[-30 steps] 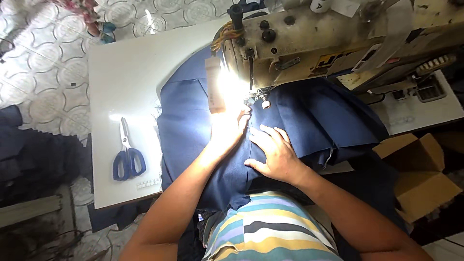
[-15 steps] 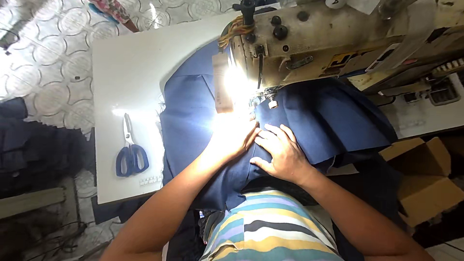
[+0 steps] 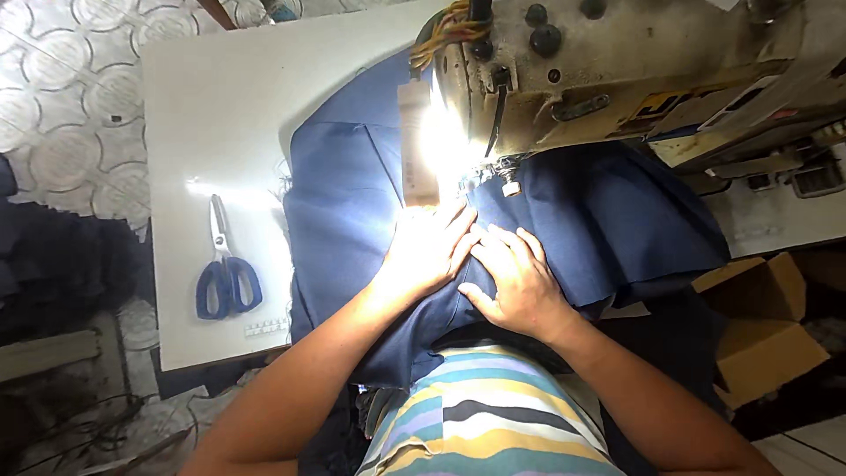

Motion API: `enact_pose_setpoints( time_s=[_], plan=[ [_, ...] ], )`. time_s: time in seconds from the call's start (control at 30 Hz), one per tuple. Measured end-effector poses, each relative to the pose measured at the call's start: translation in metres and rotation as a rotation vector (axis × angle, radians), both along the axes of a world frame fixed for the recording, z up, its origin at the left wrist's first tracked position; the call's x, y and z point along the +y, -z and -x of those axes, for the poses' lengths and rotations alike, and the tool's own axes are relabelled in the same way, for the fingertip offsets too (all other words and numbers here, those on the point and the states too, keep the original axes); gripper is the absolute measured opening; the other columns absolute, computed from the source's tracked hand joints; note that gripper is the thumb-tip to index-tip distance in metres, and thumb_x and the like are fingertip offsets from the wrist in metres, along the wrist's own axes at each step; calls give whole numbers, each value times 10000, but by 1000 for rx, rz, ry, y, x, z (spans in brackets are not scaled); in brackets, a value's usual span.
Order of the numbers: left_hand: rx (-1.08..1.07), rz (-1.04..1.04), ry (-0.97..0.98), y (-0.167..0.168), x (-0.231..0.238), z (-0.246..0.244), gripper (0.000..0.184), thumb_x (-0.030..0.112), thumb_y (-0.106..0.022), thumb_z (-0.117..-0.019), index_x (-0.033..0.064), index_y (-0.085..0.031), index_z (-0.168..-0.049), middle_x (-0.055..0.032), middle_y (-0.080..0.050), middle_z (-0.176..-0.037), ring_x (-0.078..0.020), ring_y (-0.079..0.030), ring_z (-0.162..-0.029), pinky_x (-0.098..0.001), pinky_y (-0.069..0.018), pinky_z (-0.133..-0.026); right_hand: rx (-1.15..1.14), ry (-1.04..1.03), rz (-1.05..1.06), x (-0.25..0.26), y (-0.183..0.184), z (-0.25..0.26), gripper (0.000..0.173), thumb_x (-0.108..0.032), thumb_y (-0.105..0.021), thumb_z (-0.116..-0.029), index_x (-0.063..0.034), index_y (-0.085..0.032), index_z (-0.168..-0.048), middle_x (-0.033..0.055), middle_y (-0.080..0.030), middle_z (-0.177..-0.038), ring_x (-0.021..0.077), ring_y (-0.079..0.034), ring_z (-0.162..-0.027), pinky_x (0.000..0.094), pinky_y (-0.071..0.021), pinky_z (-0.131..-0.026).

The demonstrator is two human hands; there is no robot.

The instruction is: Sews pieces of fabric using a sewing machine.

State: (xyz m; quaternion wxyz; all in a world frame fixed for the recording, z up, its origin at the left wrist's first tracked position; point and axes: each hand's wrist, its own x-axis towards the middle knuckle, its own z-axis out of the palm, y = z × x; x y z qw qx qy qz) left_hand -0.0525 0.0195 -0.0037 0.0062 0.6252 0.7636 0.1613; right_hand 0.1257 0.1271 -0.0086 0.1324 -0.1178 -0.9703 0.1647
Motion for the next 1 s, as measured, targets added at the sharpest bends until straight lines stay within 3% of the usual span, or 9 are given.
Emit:
enact_pose_setpoints(
  time_s=[0.23,0.4,0.63,0.87,1.0],
  plan=[
    [-6,-2,-5,1,1,1,485,418,-330,-1086,216,-623,-1415,-86,-591,-1459,-277,-555,-1329,-544,-405,-1058,-2,9,-10,0,0,0,589,-599,-500,-975,-169,-675,-1336,12,-559,-1517,207,-453,-1450,513,-294,-1209],
    [-30,-4,51,-1,0,14,462,403,-350,-1082,215,-651,-1378,-91,-599,-1441,-285,-556,-1323,-549,-418,-1048,47,38,48,-5,1,10,566,-598,-567,-943,-163,-711,-1274,24,-587,-1479,228,-470,-1429,548,-280,-1212],
    [-41,38,123,-8,2,42,455,416,-352,-1085,244,-667,-1364,-75,-623,-1412,-270,-517,-1368,-565,-327,-1129,61,120,80,-16,-2,29,565,-605,-590,-935,-166,-711,-1270,22,-590,-1475,242,-460,-1441,578,-264,-1216],
    [-58,30,149,-5,3,45,452,409,-364,-1074,246,-680,-1354,-85,-637,-1389,-287,-531,-1346,-548,-348,-1111,82,131,40,-16,-3,29,546,-610,-593,-929,-176,-737,-1228,12,-621,-1437,233,-502,-1392,533,-324,-1168],
    [-67,33,143,-2,3,47,458,432,-356,-1079,260,-670,-1366,-64,-630,-1402,-270,-512,-1369,-534,-331,-1142,75,118,64,-12,-4,30,471,-544,-590,-958,-184,-744,-1219,6,-622,-1435,225,-508,-1383,523,-331,-1161]
  ],
)
